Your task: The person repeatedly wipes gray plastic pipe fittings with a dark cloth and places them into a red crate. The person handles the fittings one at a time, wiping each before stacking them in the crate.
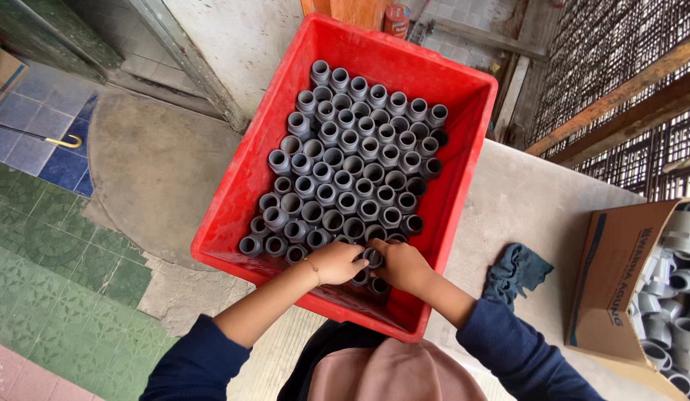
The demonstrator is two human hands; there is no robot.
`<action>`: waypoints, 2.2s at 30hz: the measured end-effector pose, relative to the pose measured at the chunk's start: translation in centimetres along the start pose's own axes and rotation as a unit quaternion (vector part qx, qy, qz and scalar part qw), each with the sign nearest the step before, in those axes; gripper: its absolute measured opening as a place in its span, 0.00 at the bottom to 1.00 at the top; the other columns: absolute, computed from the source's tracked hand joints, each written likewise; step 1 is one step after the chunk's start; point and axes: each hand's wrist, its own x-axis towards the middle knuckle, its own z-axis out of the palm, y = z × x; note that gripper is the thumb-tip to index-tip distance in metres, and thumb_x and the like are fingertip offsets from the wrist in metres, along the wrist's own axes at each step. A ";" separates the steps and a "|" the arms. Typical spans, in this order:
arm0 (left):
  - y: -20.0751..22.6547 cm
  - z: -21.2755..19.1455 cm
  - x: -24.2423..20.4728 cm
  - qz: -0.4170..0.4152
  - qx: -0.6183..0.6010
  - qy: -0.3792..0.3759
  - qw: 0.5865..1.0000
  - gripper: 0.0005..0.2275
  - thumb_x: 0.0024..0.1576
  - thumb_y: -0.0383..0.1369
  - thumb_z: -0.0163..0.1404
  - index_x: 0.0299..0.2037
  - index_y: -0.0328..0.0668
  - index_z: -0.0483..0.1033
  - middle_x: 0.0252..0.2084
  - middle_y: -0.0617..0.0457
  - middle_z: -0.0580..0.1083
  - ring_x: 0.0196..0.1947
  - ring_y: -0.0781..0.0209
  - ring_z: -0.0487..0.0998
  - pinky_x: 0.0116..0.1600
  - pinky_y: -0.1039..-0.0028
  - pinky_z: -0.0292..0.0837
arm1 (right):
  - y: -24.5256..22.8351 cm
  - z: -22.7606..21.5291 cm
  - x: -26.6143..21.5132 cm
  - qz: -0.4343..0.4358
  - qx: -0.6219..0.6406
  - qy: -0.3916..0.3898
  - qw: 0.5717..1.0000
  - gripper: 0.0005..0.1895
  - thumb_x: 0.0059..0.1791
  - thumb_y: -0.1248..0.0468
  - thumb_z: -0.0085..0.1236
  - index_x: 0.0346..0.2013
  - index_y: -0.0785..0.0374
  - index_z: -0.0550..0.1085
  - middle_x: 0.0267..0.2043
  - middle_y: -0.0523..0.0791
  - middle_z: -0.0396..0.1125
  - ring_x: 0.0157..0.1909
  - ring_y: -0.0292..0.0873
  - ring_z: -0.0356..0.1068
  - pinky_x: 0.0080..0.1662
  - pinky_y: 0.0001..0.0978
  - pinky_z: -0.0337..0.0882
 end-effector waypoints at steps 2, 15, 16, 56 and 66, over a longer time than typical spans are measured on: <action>-1.8 0.9 1.6 0.013 0.034 -0.005 0.999 0.20 0.60 0.45 0.41 0.49 0.36 0.73 0.40 0.44 0.77 0.45 0.46 0.78 0.47 0.61 0.75 | 0.4 1.7 1.6 -0.002 -0.012 -0.012 1.000 0.33 0.44 0.55 0.62 0.62 0.52 0.62 0.48 0.55 0.67 0.46 0.55 0.73 0.44 0.43 0.77; -1.4 -1.4 0.3 0.080 0.202 -0.069 0.974 0.20 0.58 0.38 0.44 0.52 0.27 0.68 0.45 0.37 0.74 0.46 0.43 0.77 0.46 0.59 0.76 | 0.8 6.4 6.3 -0.031 -0.230 0.008 0.973 0.38 0.41 0.70 0.56 0.66 0.65 0.57 0.45 0.64 0.66 0.30 0.52 0.74 0.28 0.32 0.74; -2.7 -0.1 1.2 0.081 0.201 -0.070 0.974 0.20 0.58 0.38 0.44 0.52 0.27 0.68 0.45 0.37 0.74 0.46 0.43 0.77 0.46 0.59 0.76 | 0.7 6.8 6.2 -0.030 -0.230 0.007 0.973 0.38 0.41 0.70 0.56 0.66 0.65 0.57 0.45 0.64 0.66 0.30 0.52 0.74 0.28 0.32 0.74; -3.8 3.3 1.7 0.039 0.416 -0.112 0.902 0.35 0.52 0.39 0.55 0.68 0.37 0.53 0.73 0.43 0.43 0.70 0.35 0.48 0.67 0.37 0.40 | -2.8 -0.4 -3.0 0.008 -0.134 -0.064 0.989 0.41 0.44 0.71 0.46 0.71 0.64 0.46 0.73 0.50 0.45 0.63 0.55 0.62 0.63 0.52 0.60; 1.9 3.4 1.9 0.032 0.432 -0.077 0.898 0.33 0.53 0.42 0.55 0.67 0.40 0.55 0.72 0.41 0.48 0.71 0.38 0.47 0.69 0.41 0.42 | 2.1 -0.1 -4.9 -0.109 -0.156 0.171 0.967 0.26 0.44 0.66 0.47 0.59 0.60 0.66 0.56 0.48 0.65 0.58 0.51 0.67 0.65 0.57 0.53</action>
